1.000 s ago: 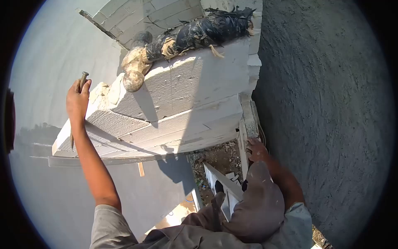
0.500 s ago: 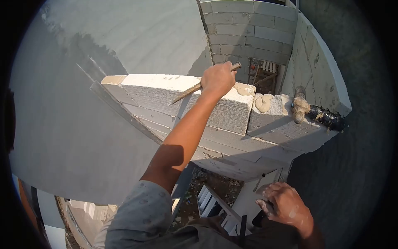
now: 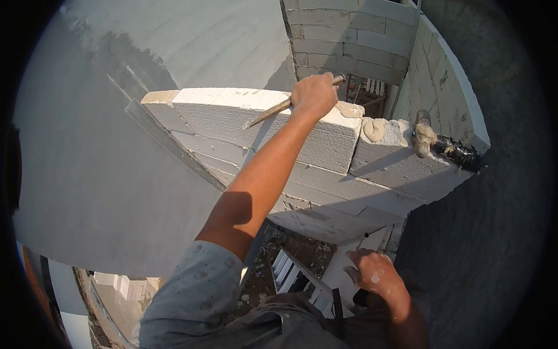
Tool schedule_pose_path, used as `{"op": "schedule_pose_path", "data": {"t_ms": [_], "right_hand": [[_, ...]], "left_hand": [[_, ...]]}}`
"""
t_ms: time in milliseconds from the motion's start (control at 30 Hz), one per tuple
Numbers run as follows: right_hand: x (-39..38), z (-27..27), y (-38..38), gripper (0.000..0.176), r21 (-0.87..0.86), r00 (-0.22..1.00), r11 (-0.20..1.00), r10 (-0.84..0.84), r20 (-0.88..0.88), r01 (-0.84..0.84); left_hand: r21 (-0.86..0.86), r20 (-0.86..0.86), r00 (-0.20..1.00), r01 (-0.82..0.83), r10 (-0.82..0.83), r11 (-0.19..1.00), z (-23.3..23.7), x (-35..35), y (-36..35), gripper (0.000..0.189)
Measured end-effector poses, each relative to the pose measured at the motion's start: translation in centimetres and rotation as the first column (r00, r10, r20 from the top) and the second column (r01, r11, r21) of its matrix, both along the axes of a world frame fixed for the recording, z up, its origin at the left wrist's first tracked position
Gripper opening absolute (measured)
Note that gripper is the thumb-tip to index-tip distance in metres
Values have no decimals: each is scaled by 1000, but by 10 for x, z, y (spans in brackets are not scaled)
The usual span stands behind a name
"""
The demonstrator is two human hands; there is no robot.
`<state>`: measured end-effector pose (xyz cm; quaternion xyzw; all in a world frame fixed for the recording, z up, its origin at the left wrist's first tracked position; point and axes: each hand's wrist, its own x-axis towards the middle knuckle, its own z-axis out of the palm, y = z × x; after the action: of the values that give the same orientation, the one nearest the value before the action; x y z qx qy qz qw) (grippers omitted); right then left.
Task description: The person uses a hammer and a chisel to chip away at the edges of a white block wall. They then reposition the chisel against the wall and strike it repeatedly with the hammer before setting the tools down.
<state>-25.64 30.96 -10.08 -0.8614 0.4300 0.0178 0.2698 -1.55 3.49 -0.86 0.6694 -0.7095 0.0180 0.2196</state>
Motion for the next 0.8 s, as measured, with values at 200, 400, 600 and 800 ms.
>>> {"op": "schedule_pose_path", "data": {"t_ms": [200,400,600,800], "right_hand": [[-5,-6,3,32,-2,998,999,-44,-49,44],[-6,0,8,31,4,996,996,-89,20,88],[-13,4,14,38,-54,998,996,-69,0,68],[-10,24,24,34,-51,998,998,-42,40,44]], "left_hand": [[-82,131,989,-54,64,995,-6,-4,0,31],[-92,167,983,-62,77,994,-8,-2,2,31],[-87,175,982,-50,65,995,-5,1,-6,32],[-11,74,995,-60,61,998,0,-4,2,30]]}}
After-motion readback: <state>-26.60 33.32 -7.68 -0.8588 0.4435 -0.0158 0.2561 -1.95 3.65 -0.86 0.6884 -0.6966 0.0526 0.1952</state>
